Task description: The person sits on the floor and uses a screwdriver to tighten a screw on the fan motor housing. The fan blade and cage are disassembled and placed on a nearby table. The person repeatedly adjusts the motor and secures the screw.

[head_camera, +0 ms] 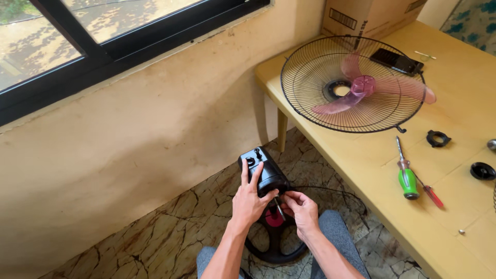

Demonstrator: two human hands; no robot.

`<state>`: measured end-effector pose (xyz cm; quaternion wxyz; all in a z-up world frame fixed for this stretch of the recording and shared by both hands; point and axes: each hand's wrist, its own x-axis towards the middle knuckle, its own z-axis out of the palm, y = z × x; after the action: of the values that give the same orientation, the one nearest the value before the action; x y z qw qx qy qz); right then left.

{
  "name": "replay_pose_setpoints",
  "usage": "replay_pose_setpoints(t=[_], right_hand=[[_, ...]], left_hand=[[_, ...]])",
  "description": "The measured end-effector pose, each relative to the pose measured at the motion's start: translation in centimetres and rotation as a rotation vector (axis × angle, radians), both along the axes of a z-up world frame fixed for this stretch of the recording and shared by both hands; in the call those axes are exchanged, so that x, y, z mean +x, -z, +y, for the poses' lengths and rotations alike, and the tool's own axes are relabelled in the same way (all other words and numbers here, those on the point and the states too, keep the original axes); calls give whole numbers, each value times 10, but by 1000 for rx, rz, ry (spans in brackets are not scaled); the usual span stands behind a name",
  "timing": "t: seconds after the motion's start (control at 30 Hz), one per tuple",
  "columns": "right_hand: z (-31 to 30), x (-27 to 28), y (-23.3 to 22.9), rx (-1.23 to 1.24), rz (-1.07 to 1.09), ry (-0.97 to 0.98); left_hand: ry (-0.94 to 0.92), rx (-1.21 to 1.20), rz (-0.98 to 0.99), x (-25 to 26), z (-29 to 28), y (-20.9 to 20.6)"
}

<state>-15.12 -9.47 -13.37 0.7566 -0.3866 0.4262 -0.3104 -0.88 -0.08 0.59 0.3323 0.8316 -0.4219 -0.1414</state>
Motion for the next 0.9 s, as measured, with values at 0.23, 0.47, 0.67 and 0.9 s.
replay_pose_setpoints(t=[0.23,0.47,0.67,0.9], right_hand=[[1,7,-5,-16,-50,-4],[6,7,-6,30,-92,-7],[4,5,-11,25,-93,2],[1,6,-7,2,-120,-2]], left_hand=[[-14,-8,30,-1,-1,-5],[-42,-47,70,-6,-1,-3],[-85,-69,134,-11,1,0],[-93,-115,129,-9,1,6]])
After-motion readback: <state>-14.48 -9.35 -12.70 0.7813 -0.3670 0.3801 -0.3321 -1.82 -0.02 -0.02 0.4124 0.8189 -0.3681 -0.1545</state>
